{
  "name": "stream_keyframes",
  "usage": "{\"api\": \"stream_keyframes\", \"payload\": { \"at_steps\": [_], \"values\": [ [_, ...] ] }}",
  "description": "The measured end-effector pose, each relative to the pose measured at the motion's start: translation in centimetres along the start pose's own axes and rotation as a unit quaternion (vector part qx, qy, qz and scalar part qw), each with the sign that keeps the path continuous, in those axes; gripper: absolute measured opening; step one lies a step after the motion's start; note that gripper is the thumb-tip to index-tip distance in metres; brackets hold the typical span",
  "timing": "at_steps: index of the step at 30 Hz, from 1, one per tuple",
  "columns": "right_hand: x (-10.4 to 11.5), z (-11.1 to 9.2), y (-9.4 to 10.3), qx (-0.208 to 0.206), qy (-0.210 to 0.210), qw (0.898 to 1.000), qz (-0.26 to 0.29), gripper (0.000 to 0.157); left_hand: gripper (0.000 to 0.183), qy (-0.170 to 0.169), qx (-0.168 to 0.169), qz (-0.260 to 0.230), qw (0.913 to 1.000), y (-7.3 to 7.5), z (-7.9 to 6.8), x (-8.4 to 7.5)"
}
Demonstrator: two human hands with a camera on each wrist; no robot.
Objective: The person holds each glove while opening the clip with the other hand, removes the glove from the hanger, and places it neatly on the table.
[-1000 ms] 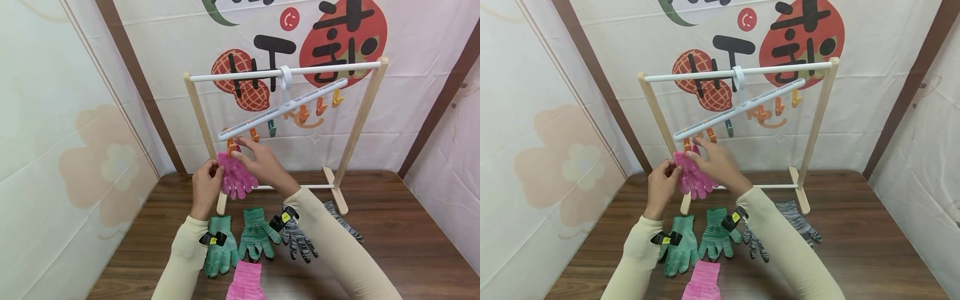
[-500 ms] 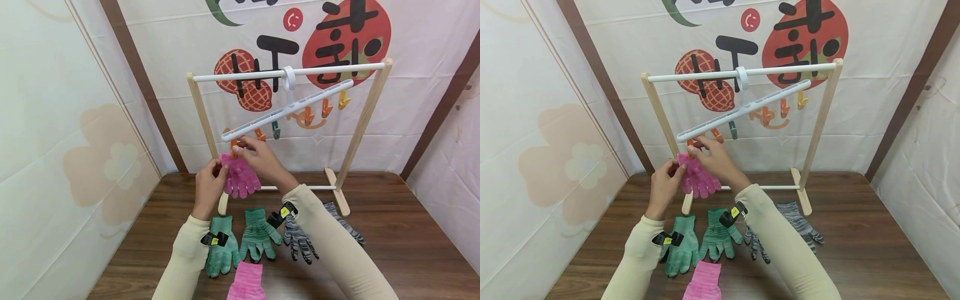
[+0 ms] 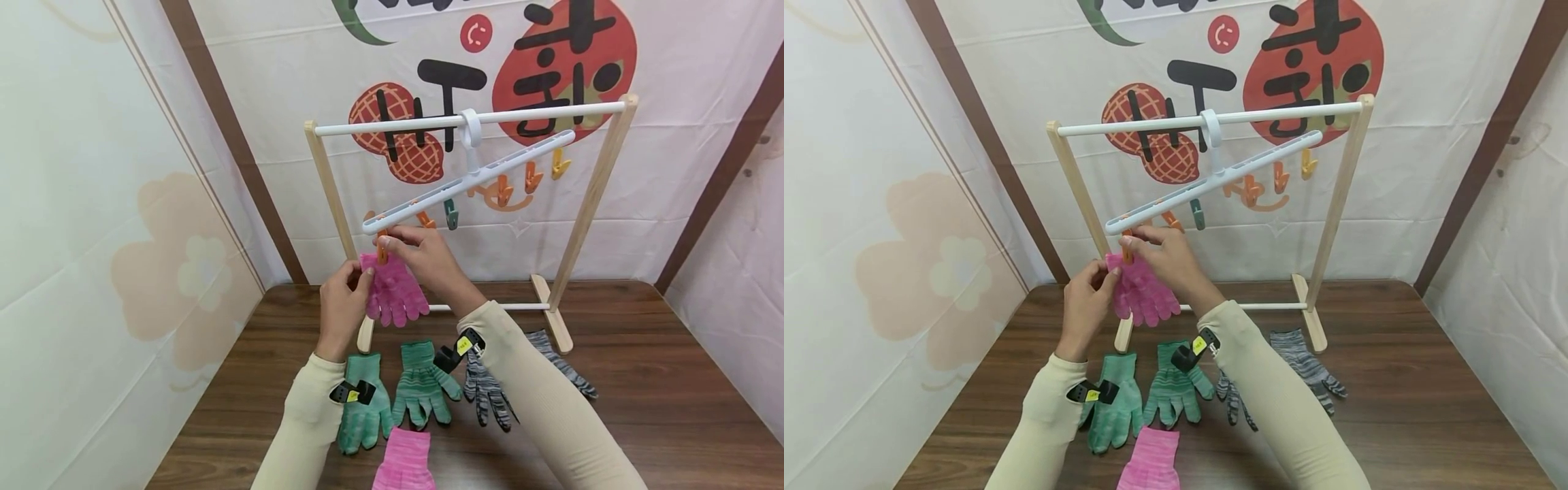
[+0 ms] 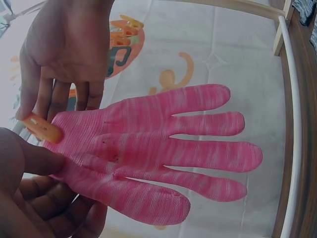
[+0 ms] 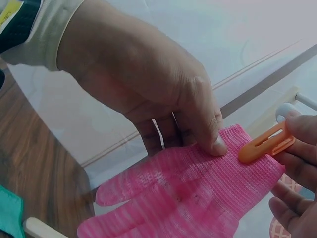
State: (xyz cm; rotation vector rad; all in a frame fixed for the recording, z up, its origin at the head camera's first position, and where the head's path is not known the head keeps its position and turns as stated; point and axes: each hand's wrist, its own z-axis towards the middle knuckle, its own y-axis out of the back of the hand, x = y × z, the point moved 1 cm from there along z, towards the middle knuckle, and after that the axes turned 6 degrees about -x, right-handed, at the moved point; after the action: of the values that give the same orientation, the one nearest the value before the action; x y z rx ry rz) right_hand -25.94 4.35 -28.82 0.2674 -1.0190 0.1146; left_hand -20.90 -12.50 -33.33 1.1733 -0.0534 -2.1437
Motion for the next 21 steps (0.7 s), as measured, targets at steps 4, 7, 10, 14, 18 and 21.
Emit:
{"api": "stream_keyframes", "payload": {
  "at_steps": [4,7,10,14,18,21],
  "values": [
    [-0.2,0.1,-0.1,-0.018,-0.001,1.0,0.013,0.028,0.015,0.0,0.0,-0.001,1.0,0.0,-0.2,-0.1],
    [-0.2,0.2,-0.2,-0.025,0.0,0.999,0.027,0.026,0.014,0.001,0.004,-0.004,1.0,0.0,-0.4,-0.1],
    [-0.3,0.2,-0.2,-0.027,0.001,0.999,0.043,0.025,0.013,0.004,0.009,-0.006,0.9999,0.0,-0.7,-0.1],
    [-0.2,0.2,-0.2,-0.027,0.003,0.998,0.049,0.026,0.012,0.008,0.018,-0.006,0.9998,0.1,-1.4,-0.1],
    [-0.2,0.2,-0.3,-0.024,0.01,0.998,0.055,0.026,0.011,0.01,0.033,-0.013,0.9993,0.0,-2.5,0.1],
    [-0.2,0.3,-0.4,-0.023,0.014,0.998,0.06,0.024,0.01,0.016,0.05,-0.029,0.9982,0.0,-3.5,0.2]
  ]
}}
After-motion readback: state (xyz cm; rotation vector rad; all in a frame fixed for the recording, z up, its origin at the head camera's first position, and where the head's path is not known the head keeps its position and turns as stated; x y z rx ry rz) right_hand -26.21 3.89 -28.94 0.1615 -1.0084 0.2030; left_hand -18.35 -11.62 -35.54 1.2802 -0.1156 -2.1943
